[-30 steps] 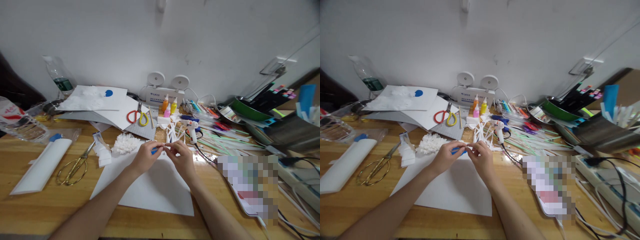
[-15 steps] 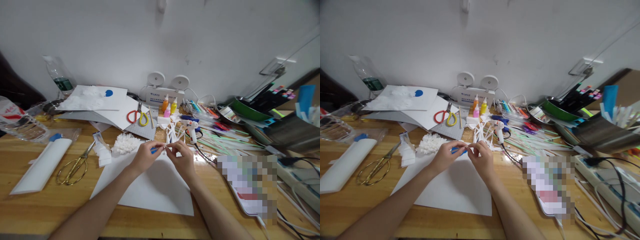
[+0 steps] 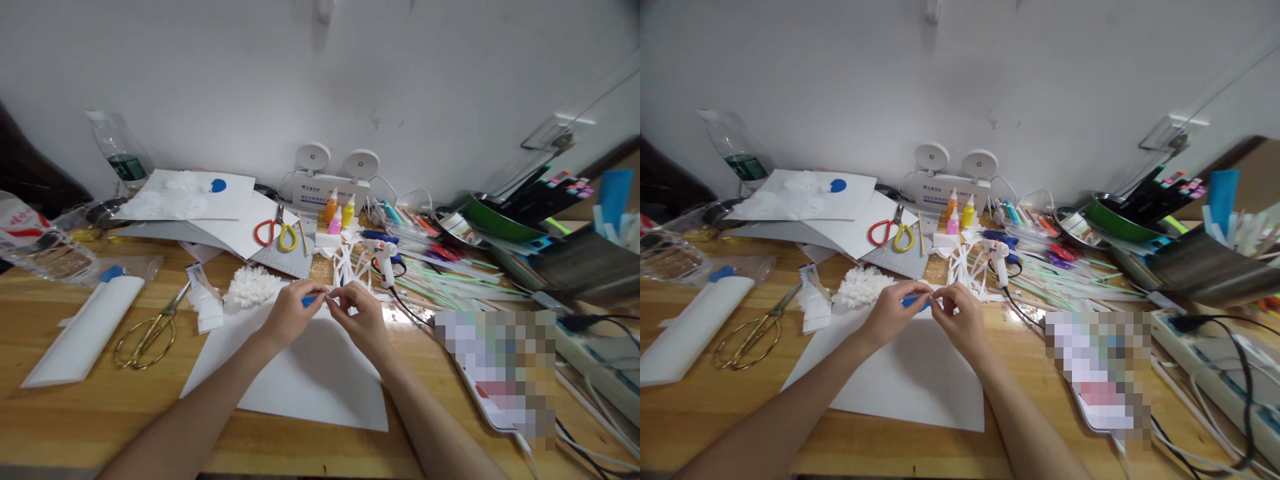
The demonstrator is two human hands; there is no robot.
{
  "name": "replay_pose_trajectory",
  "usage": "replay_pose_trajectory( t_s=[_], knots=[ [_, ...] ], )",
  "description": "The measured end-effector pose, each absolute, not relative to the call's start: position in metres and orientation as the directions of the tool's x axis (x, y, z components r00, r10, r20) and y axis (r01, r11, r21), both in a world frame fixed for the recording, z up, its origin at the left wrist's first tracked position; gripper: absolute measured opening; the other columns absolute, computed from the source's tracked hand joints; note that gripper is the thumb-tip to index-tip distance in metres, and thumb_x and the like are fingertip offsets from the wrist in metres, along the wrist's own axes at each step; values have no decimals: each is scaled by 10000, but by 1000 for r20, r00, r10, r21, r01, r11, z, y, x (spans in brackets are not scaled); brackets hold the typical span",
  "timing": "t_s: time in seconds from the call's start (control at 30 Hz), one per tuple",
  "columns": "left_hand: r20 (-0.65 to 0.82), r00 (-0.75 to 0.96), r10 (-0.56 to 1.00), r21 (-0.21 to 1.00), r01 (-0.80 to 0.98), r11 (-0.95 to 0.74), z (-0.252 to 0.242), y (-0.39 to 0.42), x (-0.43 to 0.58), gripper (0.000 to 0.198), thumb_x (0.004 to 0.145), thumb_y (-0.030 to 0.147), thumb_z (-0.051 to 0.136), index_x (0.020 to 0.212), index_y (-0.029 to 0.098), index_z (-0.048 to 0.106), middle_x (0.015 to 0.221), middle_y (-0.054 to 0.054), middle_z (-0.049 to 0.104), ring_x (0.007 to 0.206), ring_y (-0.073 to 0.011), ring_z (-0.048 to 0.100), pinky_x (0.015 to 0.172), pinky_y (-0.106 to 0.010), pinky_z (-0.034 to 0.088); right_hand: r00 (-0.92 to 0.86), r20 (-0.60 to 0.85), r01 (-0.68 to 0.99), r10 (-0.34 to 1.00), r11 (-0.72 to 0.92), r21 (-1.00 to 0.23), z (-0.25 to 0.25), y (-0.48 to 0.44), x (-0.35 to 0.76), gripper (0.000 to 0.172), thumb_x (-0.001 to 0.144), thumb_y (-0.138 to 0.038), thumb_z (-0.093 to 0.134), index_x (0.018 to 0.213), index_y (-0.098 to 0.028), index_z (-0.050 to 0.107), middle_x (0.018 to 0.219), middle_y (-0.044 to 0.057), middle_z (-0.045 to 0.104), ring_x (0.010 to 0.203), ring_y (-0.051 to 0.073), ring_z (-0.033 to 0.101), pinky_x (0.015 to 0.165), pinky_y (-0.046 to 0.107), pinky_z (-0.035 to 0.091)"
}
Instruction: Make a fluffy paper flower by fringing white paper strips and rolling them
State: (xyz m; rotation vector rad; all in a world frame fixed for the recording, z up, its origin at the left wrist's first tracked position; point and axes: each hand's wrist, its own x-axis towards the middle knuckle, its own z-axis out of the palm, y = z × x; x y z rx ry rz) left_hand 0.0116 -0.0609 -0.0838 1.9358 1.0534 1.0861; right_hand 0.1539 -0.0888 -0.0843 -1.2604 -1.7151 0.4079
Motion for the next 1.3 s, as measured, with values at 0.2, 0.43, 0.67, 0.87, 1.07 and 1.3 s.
replay_pose_trajectory(
  t_s=[0.2, 0.43, 0.67, 0.87, 1.07, 1.3],
  knots=[
    [341, 351, 872, 813, 355, -461, -82, -62, 12, 162, 763, 168, 472, 840, 177, 615, 844, -29, 639, 806, -139, 581, 714, -239, 458, -11, 488, 567, 873, 407, -716, -87, -87, 155, 51, 737, -191, 545, 708, -168, 581, 553, -38, 391, 504, 84, 396, 501, 212, 334],
    [327, 335, 883, 841, 323, -434, -84, -61, 12, 172, 760, 185, 479, 843, 166, 629, 838, -47, 646, 801, -148, 590, 728, -259, 465, 56, 513, 575, 856, 393, -718, -89, -85, 156, 71, 725, -196, 567, 781, -177, 606, 585, -29, 428, 516, 88, 419, 494, 215, 356],
    [201, 330, 922, 931, 227, -285, -83, -62, 13, 191, 752, 226, 498, 858, 136, 628, 851, -70, 658, 787, -157, 610, 703, -253, 489, 42, 594, 582, 804, 463, -668, -89, -89, 153, 138, 729, -156, 545, 818, -182, 648, 606, -6, 478, 500, 85, 443, 479, 216, 386],
    [192, 345, 919, 938, 210, -274, -81, -62, 12, 193, 745, 233, 508, 858, 145, 637, 845, -61, 662, 784, -152, 608, 719, -256, 484, 33, 648, 623, 761, 492, -609, -88, -88, 152, 122, 722, -141, 543, 776, -171, 648, 564, -12, 460, 471, 82, 422, 460, 214, 374],
    [177, 372, 911, 941, 207, -267, -80, -62, 13, 220, 751, 242, 502, 903, 147, 631, 875, -60, 653, 805, -149, 597, 726, -247, 470, 46, 641, 631, 766, 475, -613, -87, -88, 153, 88, 721, -144, 540, 729, -175, 622, 558, -19, 448, 466, 81, 413, 463, 212, 367],
    [172, 328, 929, 940, 226, -254, -77, -63, 13, 160, 740, 234, 506, 801, 138, 619, 813, -49, 649, 778, -143, 602, 723, -233, 468, 34, 530, 573, 847, 418, -705, -84, -89, 154, 20, 723, -182, 550, 713, -178, 567, 563, -36, 412, 504, 86, 415, 501, 217, 356]
  ],
)
